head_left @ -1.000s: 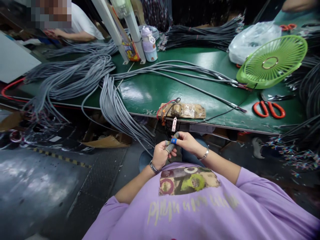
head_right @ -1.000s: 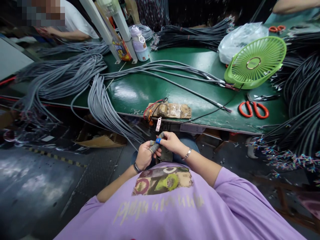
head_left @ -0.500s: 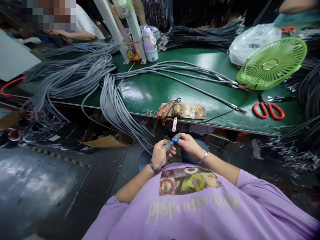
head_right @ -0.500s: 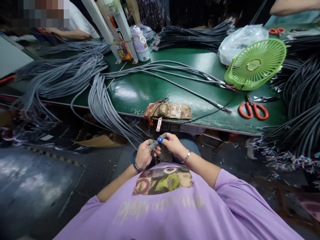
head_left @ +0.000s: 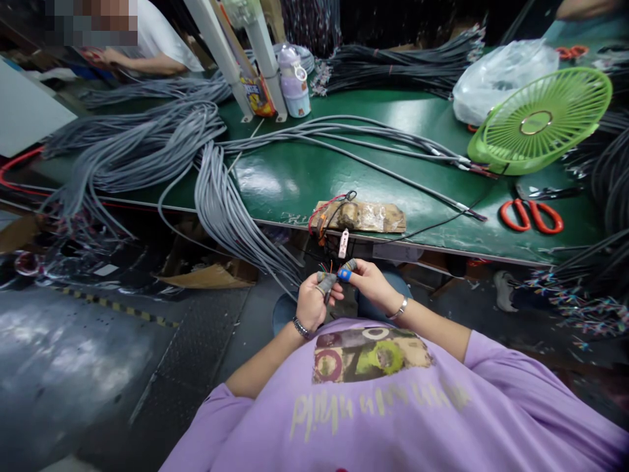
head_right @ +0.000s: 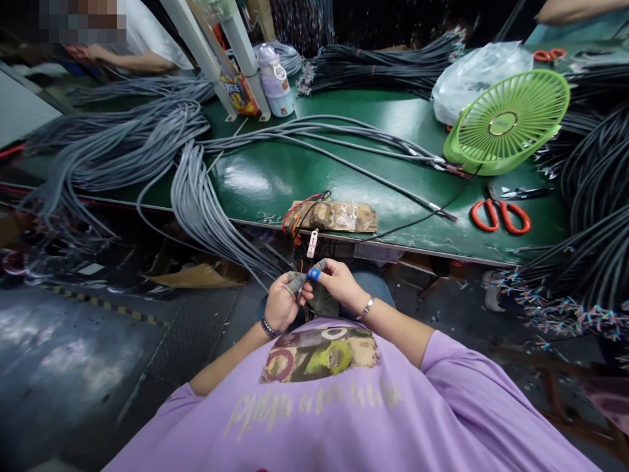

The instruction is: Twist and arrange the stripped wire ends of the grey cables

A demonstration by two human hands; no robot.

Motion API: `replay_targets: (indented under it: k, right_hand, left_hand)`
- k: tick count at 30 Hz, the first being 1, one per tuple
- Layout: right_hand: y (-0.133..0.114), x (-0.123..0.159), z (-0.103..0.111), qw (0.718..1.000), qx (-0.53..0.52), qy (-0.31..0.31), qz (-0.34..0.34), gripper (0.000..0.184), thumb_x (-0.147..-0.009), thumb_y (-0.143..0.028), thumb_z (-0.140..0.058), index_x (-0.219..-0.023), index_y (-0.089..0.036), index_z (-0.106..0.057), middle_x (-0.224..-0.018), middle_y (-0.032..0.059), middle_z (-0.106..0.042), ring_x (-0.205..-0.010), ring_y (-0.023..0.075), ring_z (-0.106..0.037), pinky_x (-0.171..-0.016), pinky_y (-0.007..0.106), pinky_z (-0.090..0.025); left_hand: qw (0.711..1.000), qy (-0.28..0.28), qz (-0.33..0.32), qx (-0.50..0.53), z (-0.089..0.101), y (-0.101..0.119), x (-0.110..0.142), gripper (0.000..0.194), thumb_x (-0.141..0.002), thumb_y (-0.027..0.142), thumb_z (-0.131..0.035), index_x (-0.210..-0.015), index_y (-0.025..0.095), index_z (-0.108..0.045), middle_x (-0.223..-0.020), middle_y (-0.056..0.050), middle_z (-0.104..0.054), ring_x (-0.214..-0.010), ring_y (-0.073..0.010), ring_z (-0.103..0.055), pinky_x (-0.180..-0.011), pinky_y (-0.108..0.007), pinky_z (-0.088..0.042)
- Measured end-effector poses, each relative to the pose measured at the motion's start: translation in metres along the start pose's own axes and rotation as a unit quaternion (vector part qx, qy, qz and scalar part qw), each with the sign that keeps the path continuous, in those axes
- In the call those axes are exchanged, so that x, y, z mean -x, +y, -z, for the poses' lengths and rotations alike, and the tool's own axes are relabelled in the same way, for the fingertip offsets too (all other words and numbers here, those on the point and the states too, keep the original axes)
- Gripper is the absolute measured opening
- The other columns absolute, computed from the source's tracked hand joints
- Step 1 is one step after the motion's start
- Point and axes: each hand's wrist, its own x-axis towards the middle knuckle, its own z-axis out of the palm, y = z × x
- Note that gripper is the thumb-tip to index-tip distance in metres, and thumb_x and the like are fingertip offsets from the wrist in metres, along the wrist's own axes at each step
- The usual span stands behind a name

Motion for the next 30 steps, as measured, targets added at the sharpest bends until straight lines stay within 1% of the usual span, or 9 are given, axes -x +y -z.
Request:
replay_targets:
  k: [6,8,11,14,18,21,24,27,30]
  right_hand:
    - [-0.005,-0.003,0.008,0.992,-0.091,0.066,-0.057,0.024,-0.062,-0.035,-0.071,-0.067,-0.017,-0.056,-0.053,-0.0061,-0.046,-0.05,0.0072,-0.038,-0.05,0.022,-0.034]
    - [-0.007,-0.005,0.012,0.987,-0.125,0.065,-0.075,0.024,-0.062,-0.033,-0.071,-0.067,-0.018,-0.054,-0.051,-0.0069,-0.044,-0.049,0.0068,-0.037,-0.05,0.021,-0.035]
    - [-0.009,-0.008,0.018,0.981,-0.162,0.057,-0.092,0.027,-0.065,-0.038,-0.07,-0.069,-0.017,-0.055,-0.057,-0.0043,-0.05,-0.051,0.007,-0.042,-0.052,0.022,-0.039]
    - [-0.016,-0.016,0.022,0.973,-0.195,0.025,-0.12,0.033,-0.072,-0.048,-0.066,-0.076,-0.016,-0.06,-0.066,0.0001,-0.057,-0.053,0.0077,-0.046,-0.051,0.021,-0.041]
    - [-0.032,-0.03,0.021,0.962,-0.206,-0.081,-0.163,0.04,-0.078,-0.055,-0.057,-0.084,-0.016,-0.062,-0.075,0.0041,-0.062,-0.056,0.0092,-0.05,-0.051,0.022,-0.043]
    - [-0.036,-0.038,0.015,0.964,-0.197,-0.123,-0.128,0.042,-0.073,-0.056,-0.064,-0.085,-0.017,-0.061,-0.073,0.0018,-0.061,-0.054,0.0085,-0.048,-0.049,0.021,-0.04]
    - [-0.028,-0.039,0.008,0.99,-0.133,-0.031,-0.038,0.044,-0.065,-0.058,-0.07,-0.069,-0.016,-0.055,-0.06,-0.0019,-0.054,-0.048,0.0063,-0.04,-0.045,0.02,-0.032]
    - [-0.019,-0.039,0.004,0.994,-0.089,0.055,0.027,0.047,-0.068,-0.062,-0.064,-0.065,-0.017,-0.052,-0.056,-0.0027,-0.052,-0.047,0.0061,-0.037,-0.046,0.02,-0.03]
    - [-0.016,-0.039,0.001,0.992,-0.126,0.006,0.0,0.049,-0.071,-0.066,-0.059,-0.07,-0.017,-0.053,-0.058,-0.0027,-0.051,-0.048,0.0069,-0.039,-0.047,0.021,-0.033]
  left_hand:
    - [1.0,0.025,-0.01,0.005,0.002,0.006,0.001,0.029,-0.064,0.039,-0.071,-0.073,0.016,-0.056,-0.055,0.001,-0.062,-0.041,-0.0095,-0.057,-0.034,-0.017,-0.028]
    - [0.999,0.03,-0.018,0.001,0.002,0.009,0.003,0.03,-0.064,0.04,-0.071,-0.073,0.016,-0.056,-0.054,0.002,-0.061,-0.039,-0.0084,-0.055,-0.034,-0.016,-0.027]
    - [0.999,0.022,-0.032,-0.004,0.001,0.013,0.006,0.03,-0.065,0.04,-0.071,-0.072,0.016,-0.056,-0.053,0.003,-0.06,-0.039,-0.0077,-0.054,-0.033,-0.016,-0.026]
    - [0.999,-0.001,-0.037,-0.013,-0.002,0.019,0.008,0.029,-0.065,0.039,-0.072,-0.072,0.015,-0.057,-0.053,0.002,-0.061,-0.038,-0.0074,-0.054,-0.033,-0.016,-0.026]
    - [0.997,-0.067,-0.01,-0.033,-0.008,0.029,0.005,0.028,-0.066,0.038,-0.072,-0.067,0.015,-0.056,-0.051,0.001,-0.061,-0.035,-0.0075,-0.052,-0.031,-0.015,-0.024]
    - [0.992,-0.119,0.03,-0.041,-0.009,0.038,0.0,0.031,-0.064,0.039,-0.074,-0.064,0.014,-0.055,-0.048,0.001,-0.06,-0.033,-0.0076,-0.05,-0.03,-0.015,-0.024]
    - [0.983,-0.161,0.066,-0.058,-0.007,0.044,-0.008,0.033,-0.061,0.04,-0.075,-0.064,0.014,-0.056,-0.046,0.0,-0.059,-0.031,-0.0073,-0.048,-0.029,-0.016,-0.025]
    - [0.973,-0.2,0.098,-0.063,-0.003,0.047,-0.017,0.033,-0.06,0.04,-0.077,-0.064,0.014,-0.056,-0.045,0.0,-0.058,-0.029,-0.0072,-0.046,-0.028,-0.016,-0.024]
    - [0.962,-0.235,0.123,-0.065,0.0,0.046,-0.026,0.034,-0.059,0.04,-0.077,-0.068,0.014,-0.059,-0.043,0.001,-0.057,-0.028,-0.0077,-0.045,-0.028,-0.016,-0.027]
